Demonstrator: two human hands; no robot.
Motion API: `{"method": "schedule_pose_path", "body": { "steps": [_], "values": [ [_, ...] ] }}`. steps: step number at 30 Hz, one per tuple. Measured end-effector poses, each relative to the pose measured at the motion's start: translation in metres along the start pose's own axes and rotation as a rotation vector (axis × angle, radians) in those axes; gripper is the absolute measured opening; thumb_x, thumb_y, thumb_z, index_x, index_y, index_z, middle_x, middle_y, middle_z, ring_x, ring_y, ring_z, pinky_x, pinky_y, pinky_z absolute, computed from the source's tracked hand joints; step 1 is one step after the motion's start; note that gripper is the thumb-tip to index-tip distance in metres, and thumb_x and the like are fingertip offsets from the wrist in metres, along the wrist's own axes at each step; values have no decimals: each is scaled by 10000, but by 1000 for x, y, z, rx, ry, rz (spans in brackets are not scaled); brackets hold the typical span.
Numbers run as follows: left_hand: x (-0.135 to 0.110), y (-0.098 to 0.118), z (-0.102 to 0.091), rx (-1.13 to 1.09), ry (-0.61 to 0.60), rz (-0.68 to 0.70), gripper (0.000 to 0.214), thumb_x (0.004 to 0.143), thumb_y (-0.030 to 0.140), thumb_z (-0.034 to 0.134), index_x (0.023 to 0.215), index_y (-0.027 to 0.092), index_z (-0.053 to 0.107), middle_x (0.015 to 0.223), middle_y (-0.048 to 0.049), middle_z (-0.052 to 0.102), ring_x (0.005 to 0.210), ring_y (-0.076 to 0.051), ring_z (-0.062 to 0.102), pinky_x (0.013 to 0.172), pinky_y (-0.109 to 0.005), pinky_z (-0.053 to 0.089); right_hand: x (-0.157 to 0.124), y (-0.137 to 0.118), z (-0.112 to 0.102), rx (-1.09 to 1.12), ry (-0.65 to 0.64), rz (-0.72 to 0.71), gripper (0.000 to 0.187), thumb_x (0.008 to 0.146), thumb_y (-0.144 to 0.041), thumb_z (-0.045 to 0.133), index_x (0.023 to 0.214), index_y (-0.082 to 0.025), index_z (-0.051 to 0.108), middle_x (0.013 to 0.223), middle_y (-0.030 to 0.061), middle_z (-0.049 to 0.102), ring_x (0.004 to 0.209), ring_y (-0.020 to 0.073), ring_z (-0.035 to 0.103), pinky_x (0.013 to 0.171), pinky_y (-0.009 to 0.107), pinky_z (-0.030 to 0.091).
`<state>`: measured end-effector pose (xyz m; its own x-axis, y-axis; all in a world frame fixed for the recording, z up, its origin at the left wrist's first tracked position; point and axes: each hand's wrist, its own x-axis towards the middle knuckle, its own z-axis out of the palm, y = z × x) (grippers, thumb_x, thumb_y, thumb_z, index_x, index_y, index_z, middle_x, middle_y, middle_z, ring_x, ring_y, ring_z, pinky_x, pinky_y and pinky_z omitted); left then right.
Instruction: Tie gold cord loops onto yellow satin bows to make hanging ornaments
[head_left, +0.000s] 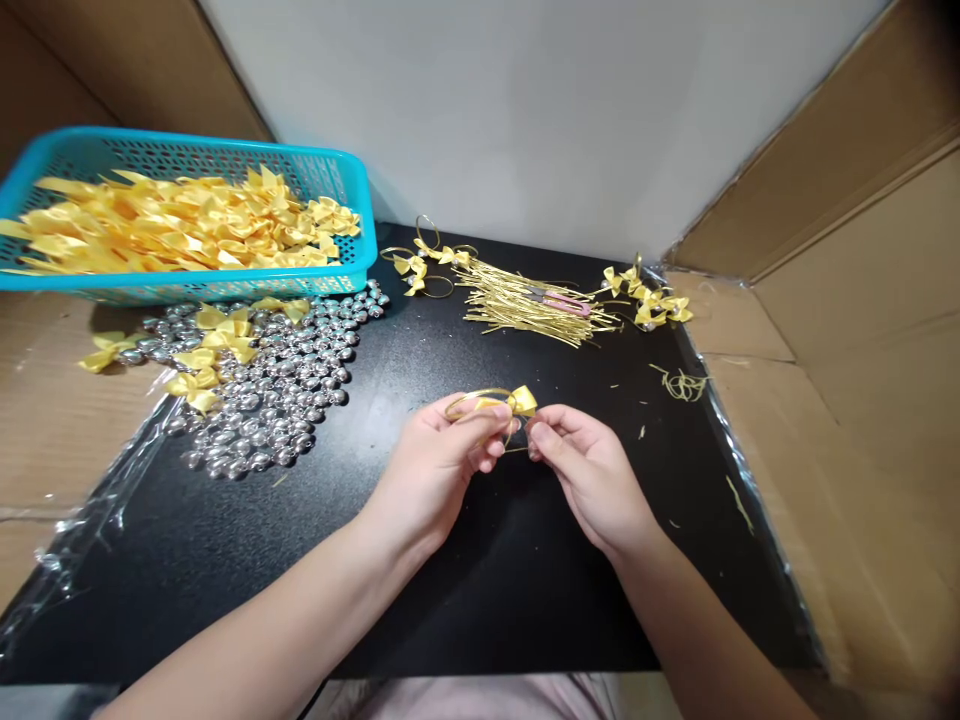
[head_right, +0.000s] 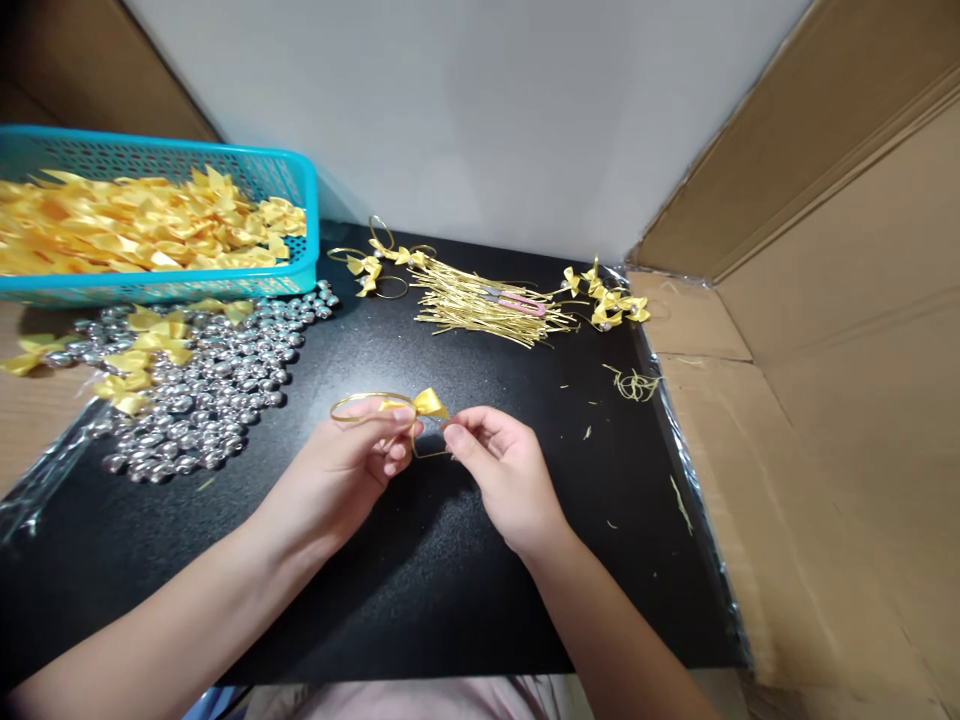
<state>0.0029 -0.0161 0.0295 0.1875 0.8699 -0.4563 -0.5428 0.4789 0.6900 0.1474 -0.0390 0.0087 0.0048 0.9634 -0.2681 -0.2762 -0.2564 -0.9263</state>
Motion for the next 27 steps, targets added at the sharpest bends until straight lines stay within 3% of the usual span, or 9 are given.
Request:
{"method": "schedule_pose_path", "body": {
  "steps": [4, 9, 11, 14, 17, 23, 27],
  "values": [
    [0, -3, -1, 69, 5, 6, 115, 582, 137, 807, 603, 130, 693, 541, 27, 645, 429, -27, 522, 404, -101, 384, -1, 1, 2, 11, -40, 5, 256, 720, -404, 785, 762, -173, 685, 683, -28, 605, 650, 81, 511, 659, 216, 433],
    [2, -9, -4, 162, -27, 5, 135, 612, 165, 797, 574, 137, 671, 481, 36, 605, 434, -38, 516, 415, -111, 384, -2, 0, 3, -89, -56, -65, 216, 779, -391, 708, 784, -179, 664, 763, 24, 656, 738, 149, 586, 709, 290, 482],
    [4, -10, -5, 192, -9, 57, 150, 621, 186, 801, 563, 143, 669, 465, 37, 601, 432, -40, 511, 422, -114, 385, -4, 0, 3, -256, 78, -212, 133, 804, -318, 678, 831, -188, 663, 846, 39, 642, 801, 168, 592, 733, 313, 482],
    [5, -8, -5, 271, 49, 173, 150, 606, 192, 814, 566, 149, 676, 478, 30, 623, 435, -48, 516, 431, -127, 395, -11, -2, 2, -529, 320, -619, 37, 806, -201, 668, 843, -207, 673, 925, 43, 559, 882, 182, 560, 774, 343, 466],
    [3, -5, -3, 360, 80, 258, 138, 585, 179, 822, 577, 150, 688, 508, 13, 655, 454, -68, 540, 452, -152, 419, -17, -3, 5, -749, 330, -858, 68, 809, -163, 680, 838, -216, 711, 884, 36, 513, 843, 177, 528, 758, 358, 453],
    [-5, -10, -2, 522, 101, 400, 97, 618, 178, 815, 625, 172, 719, 654, -12, 740, 572, -112, 626, 554, -189, 496, -15, -3, 8, -877, 390, -857, 75, 841, -189, 676, 868, -205, 745, 779, 14, 486, 732, 150, 461, 681, 328, 412],
    [-6, -12, -3, 609, 79, 452, 67, 641, 184, 801, 642, 177, 734, 661, -14, 743, 559, -107, 608, 549, -191, 483, -13, -3, 7, -883, 345, -803, 88, 842, -196, 680, 864, -222, 761, 755, 12, 502, 734, 156, 460, 677, 320, 410]
  ]
}}
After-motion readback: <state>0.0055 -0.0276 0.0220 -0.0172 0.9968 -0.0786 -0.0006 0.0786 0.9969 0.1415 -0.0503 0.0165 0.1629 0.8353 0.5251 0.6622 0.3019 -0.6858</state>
